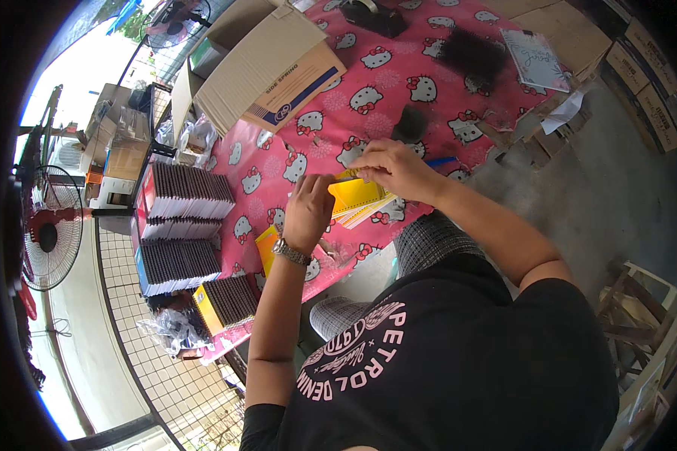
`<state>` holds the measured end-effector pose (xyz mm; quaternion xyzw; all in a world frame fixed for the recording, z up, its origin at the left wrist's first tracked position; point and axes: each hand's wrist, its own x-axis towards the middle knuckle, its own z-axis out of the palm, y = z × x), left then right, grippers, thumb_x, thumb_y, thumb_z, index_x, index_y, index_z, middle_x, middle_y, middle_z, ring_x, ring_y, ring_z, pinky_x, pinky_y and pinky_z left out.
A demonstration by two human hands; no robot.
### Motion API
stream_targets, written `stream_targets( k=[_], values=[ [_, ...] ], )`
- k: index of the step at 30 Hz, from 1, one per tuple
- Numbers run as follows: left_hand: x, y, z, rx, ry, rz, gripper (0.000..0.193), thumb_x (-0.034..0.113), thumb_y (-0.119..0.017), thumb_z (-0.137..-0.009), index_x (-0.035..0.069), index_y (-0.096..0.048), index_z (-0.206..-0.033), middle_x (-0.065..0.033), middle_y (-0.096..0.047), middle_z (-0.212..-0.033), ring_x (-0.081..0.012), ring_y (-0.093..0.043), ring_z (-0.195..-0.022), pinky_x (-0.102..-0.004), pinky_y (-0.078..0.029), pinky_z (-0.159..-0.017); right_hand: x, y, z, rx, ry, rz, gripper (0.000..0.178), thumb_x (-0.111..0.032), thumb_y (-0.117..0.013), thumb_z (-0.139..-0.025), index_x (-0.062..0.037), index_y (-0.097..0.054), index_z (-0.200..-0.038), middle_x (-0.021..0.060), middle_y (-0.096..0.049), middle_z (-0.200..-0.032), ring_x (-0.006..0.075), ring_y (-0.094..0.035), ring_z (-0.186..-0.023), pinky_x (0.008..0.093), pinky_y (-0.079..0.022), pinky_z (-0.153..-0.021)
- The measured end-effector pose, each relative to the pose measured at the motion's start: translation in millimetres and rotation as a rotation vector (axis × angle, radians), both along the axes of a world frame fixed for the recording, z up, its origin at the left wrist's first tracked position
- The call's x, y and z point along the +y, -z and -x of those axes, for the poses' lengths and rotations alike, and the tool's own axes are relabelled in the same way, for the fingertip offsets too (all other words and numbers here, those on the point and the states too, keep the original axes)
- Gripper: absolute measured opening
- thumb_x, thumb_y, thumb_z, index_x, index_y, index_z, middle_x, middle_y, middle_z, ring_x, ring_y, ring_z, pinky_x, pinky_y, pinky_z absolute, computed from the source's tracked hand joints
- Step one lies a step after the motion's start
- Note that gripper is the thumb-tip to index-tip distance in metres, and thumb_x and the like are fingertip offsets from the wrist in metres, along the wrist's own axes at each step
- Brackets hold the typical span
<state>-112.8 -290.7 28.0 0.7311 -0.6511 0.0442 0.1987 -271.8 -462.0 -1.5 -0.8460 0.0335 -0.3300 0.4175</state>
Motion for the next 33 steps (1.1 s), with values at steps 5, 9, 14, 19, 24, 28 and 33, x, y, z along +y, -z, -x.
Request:
stream_targets(
  k=[5, 9, 14, 19, 24, 28, 33],
  values=[
    [-21, 17, 4, -0.083, -0.092, 0.103, 0.018, 0.016, -0.062, -0.088, 0.011, -0.059, -0.105, -0.0087, -0.061, -0.098, -0.0287, -0.057, -0.094, -0.0426, -0.041, -0.086, -4, -5, -11, -0.036, 0.095, 0.052, 0.020, -0.003, -0.068, -0.086, -0.0047, -0.073, -0.105, 0.0095, -0.064, -0.093, 0.0259, -0.064, -0.083, 0.0355, -0.051, -0.077],
    [-24, 19, 2, -0.078, -0.115, 0.053, 0.014, 0.019, -0.061, -0.092, 0.012, -0.060, -0.104, -0.0060, -0.062, -0.097, -0.0278, -0.057, -0.094, -0.0432, -0.039, -0.085, -7, -8, -7, 0.036, 0.027, 0.012, 0.016, -0.006, -0.067, -0.087, -0.0040, -0.072, -0.102, 0.0115, -0.066, -0.089, 0.0274, -0.066, -0.082, 0.0378, -0.051, -0.076],
    [-20, 20, 16, -0.096, -0.134, 0.098, 0.015, 0.023, -0.065, -0.090, 0.012, -0.060, -0.099, -0.0062, -0.061, -0.091, -0.0279, -0.058, -0.089, -0.0426, -0.040, -0.086, 0, -9, -5, 0.052, -0.016, -0.037, 0.014, -0.016, -0.066, -0.090, -0.0046, -0.071, -0.098, 0.0113, -0.067, -0.086, 0.0293, -0.067, -0.083, 0.0398, -0.052, -0.075],
    [-14, 21, 22, -0.101, -0.147, 0.110, 0.016, 0.021, -0.065, -0.089, 0.011, -0.060, -0.101, -0.0070, -0.062, -0.095, -0.0282, -0.058, -0.094, -0.0437, -0.040, -0.090, 9, -12, -5, 0.166, 0.094, 0.185, 0.021, -0.027, -0.069, -0.089, -0.0059, -0.068, -0.089, 0.0106, -0.065, -0.083, 0.0318, -0.067, -0.082, 0.0419, -0.052, -0.073],
    [-15, 13, 33, -0.085, -0.105, 0.132, 0.030, 0.017, -0.066, -0.087, 0.010, -0.055, -0.115, -0.0086, -0.062, -0.105, -0.0294, -0.057, -0.102, -0.0453, -0.038, -0.097, 8, -6, 1, 0.045, 0.064, 0.083, 0.032, -0.030, -0.069, -0.089, -0.0056, -0.059, -0.108, 0.0144, -0.066, -0.087, 0.0367, -0.066, -0.083, 0.0453, -0.052, -0.073],
    [-19, 20, 42, -0.067, -0.079, 0.139, 0.035, 0.014, -0.067, -0.085, 0.009, -0.053, -0.116, -0.0096, -0.061, -0.107, -0.0302, -0.057, -0.102, -0.0459, -0.037, -0.098, 10, -15, 4, 0.277, 0.012, 0.022, 0.043, -0.027, -0.067, -0.091, -0.0044, -0.049, -0.122, 0.0190, -0.067, -0.097, 0.0398, -0.066, -0.092, 0.0474, -0.051, -0.077],
    [-15, 19, 38, -0.010, -0.058, 0.105, 0.027, 0.010, -0.067, -0.085, 0.007, -0.055, -0.110, -0.0088, -0.062, -0.104, -0.0298, -0.058, -0.098, -0.0442, -0.038, -0.095, 12, -35, 6, 0.368, -0.075, -0.063, 0.032, -0.022, -0.065, -0.092, -0.0051, -0.052, -0.116, 0.0192, -0.067, -0.105, 0.0361, -0.067, -0.097, 0.0456, -0.052, -0.080]
  ],
)
